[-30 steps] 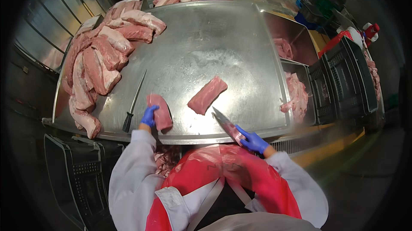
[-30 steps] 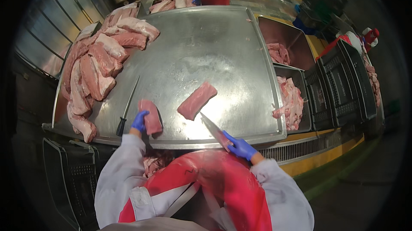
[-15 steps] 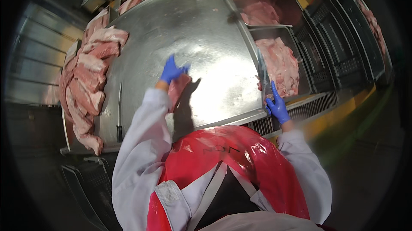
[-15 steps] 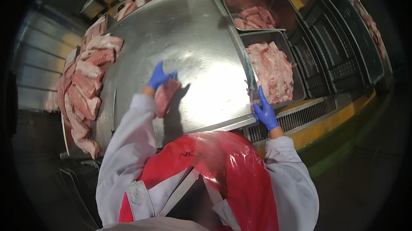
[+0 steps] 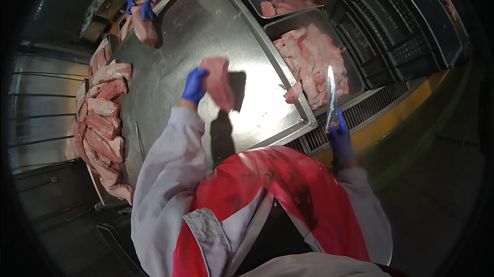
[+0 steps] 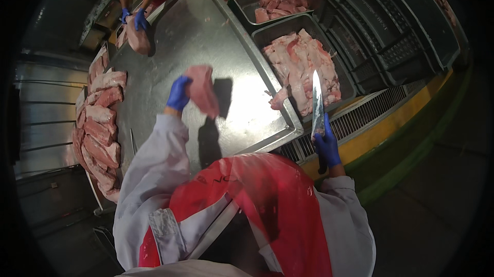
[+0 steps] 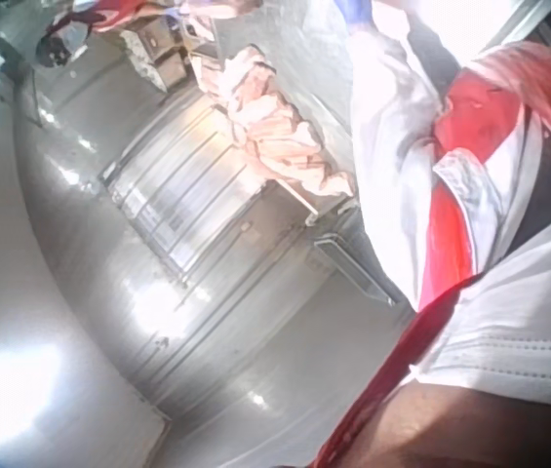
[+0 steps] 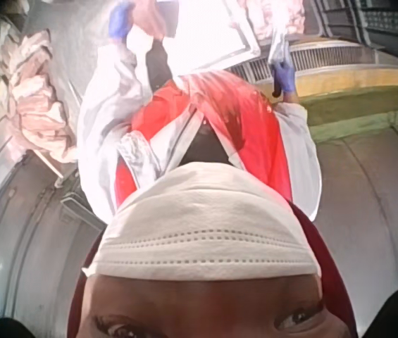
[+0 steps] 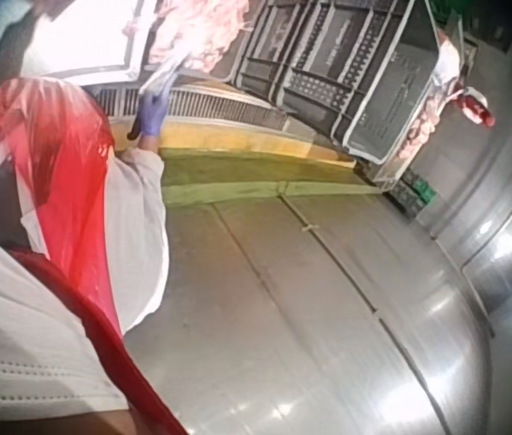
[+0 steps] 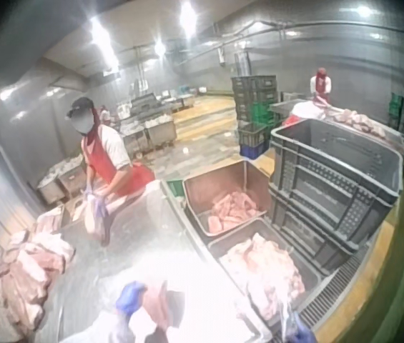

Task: The person uses a knife to trim fat and connective tissue from large cuts of raw meat on a stainless steel table. The person repeatedly lifts and repositions the meat to access different surfaces, separating the trimmed fat into a nearby container while placing the cleaned meat aside.

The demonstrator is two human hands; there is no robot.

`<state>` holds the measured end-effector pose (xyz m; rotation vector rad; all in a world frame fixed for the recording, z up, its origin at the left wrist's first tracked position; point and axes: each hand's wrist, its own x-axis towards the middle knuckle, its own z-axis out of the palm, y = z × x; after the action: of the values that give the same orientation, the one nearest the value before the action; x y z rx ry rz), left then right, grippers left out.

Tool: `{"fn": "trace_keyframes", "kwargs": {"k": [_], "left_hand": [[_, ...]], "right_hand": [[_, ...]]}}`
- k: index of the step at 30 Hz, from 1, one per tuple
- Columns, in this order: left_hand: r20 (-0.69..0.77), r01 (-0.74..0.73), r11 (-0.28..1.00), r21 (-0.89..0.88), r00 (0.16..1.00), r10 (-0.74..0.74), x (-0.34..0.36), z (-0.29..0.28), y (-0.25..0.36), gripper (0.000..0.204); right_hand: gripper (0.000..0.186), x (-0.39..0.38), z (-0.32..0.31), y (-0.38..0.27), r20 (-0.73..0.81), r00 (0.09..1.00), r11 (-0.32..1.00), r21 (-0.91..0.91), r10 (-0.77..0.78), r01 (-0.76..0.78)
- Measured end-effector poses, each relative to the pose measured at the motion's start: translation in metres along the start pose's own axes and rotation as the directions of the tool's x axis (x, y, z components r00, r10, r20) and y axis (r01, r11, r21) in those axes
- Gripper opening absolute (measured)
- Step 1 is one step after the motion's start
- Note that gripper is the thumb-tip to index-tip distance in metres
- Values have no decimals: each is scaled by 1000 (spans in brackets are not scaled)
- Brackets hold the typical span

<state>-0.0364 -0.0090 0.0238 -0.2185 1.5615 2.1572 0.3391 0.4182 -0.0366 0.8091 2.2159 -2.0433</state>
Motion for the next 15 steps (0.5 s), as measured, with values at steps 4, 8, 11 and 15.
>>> {"fn": "trace_keyframes", "kwargs": {"k": [4,8,11,15], "left_hand": [[227,-348,930,-117,902,366,113,112,130,27],[470,-650,381,657,749,467,76,219,39,25],[485,-586,264,766,796,361,27,194,-160,48],[641,-660,126,740,750,162,-21,199,-185,28]], "right_hand": [[79,13,5,-10,15,994,994,6,-108,108],[78,3,-14,5,-70,965,967,-30,-253,251],[73,-19,-9,2,-68,997,960,273,-39,56],[75,-43,-11,10,-197,980,956,292,33,27]]}}
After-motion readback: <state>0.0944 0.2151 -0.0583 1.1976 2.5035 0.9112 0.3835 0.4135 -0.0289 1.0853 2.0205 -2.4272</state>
